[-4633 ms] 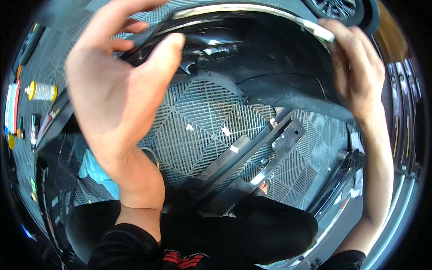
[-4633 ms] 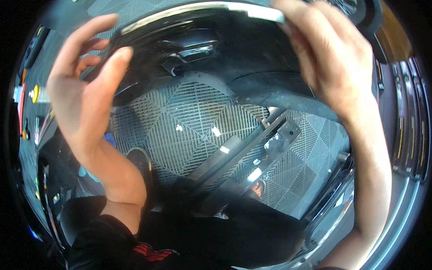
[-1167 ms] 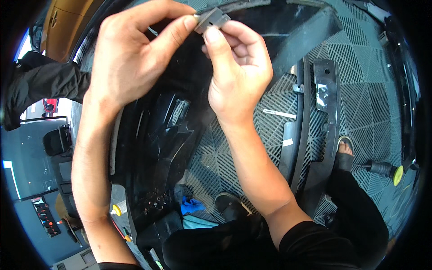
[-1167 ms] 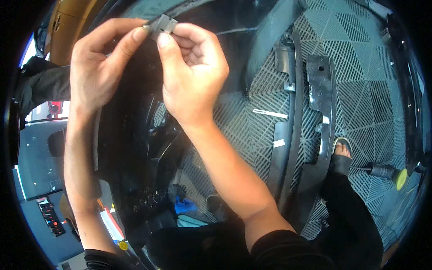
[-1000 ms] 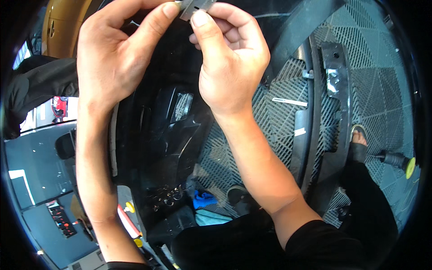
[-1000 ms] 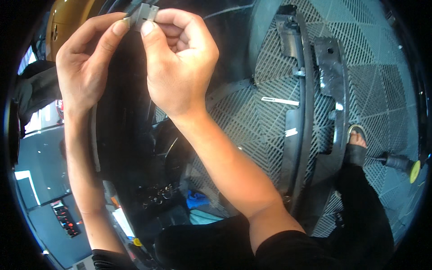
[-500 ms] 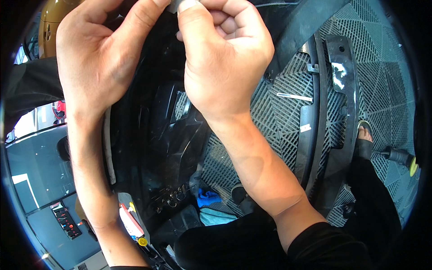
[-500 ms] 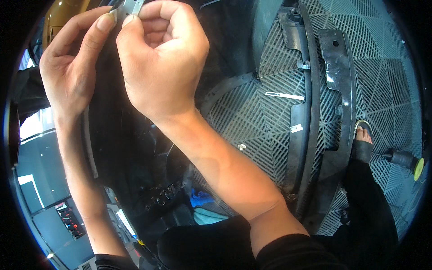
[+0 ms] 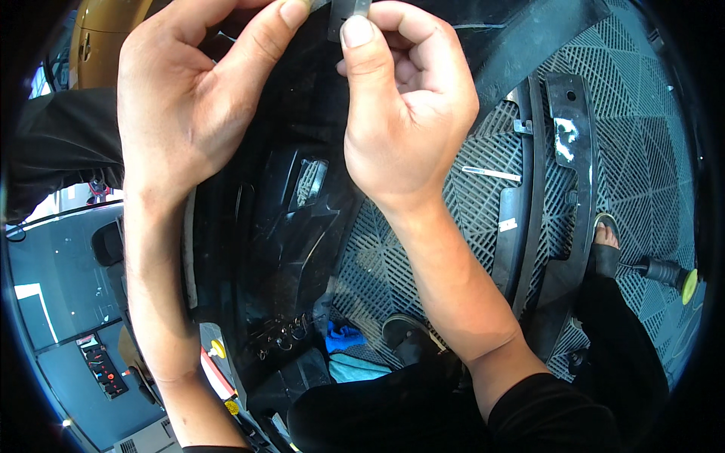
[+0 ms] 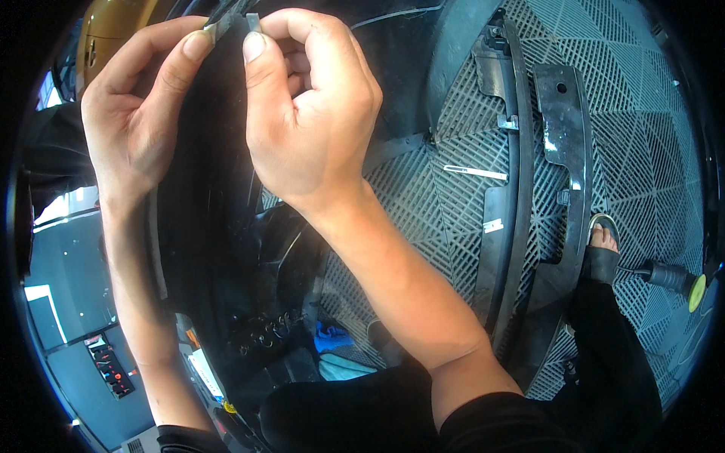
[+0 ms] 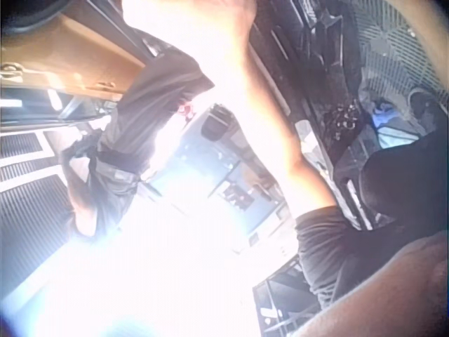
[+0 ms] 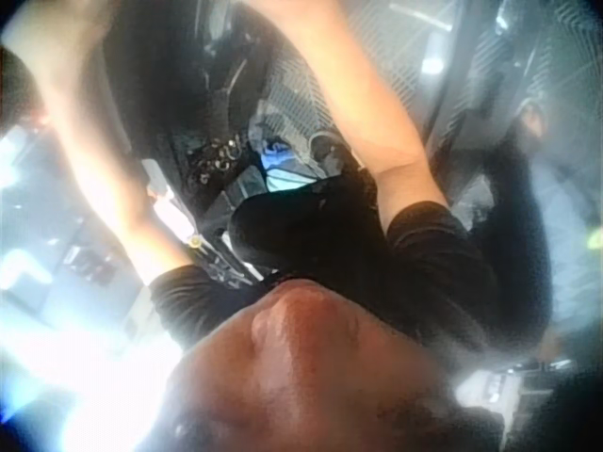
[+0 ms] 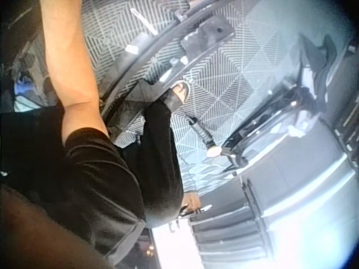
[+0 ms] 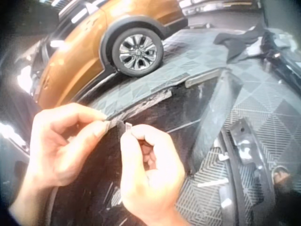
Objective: The person removes adhesive residue from a black plastic car part, then uses a small metal tool to scrape and clean the edges. They continue to peel and scrape adhesive along the perimeter of the part.
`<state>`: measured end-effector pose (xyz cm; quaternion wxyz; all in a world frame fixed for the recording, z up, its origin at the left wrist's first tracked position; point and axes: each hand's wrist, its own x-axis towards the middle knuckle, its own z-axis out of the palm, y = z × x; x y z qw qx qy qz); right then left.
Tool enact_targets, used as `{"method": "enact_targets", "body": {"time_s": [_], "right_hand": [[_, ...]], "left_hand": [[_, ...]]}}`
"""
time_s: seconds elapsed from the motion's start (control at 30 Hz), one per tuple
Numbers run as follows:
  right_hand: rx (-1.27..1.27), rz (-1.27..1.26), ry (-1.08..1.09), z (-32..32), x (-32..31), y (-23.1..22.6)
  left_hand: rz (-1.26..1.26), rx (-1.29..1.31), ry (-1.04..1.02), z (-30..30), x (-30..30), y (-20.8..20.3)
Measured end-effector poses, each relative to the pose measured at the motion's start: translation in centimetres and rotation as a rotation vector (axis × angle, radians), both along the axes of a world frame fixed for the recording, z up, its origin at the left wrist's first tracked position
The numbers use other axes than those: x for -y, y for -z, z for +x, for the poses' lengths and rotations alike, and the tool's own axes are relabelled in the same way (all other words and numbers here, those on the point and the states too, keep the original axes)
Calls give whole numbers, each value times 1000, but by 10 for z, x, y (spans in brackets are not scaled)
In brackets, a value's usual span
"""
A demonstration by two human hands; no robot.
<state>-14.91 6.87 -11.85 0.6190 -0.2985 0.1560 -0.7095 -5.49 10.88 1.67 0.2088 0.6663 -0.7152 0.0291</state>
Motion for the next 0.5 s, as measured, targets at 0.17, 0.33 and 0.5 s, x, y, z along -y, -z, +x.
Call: {"method": "enact_targets", "body": {"time_s": [0.17,0.33,0.5], "right_hand": [[-32,29,22,-2,3,-7],[-89,-3,112,2,3,-8],[-43,11,76,4,-3,-11]], "left_hand": [[2,73,47,6,2,-2],[11,79,40,4,2,-3],[1,94,40,2,2,-3]]}}
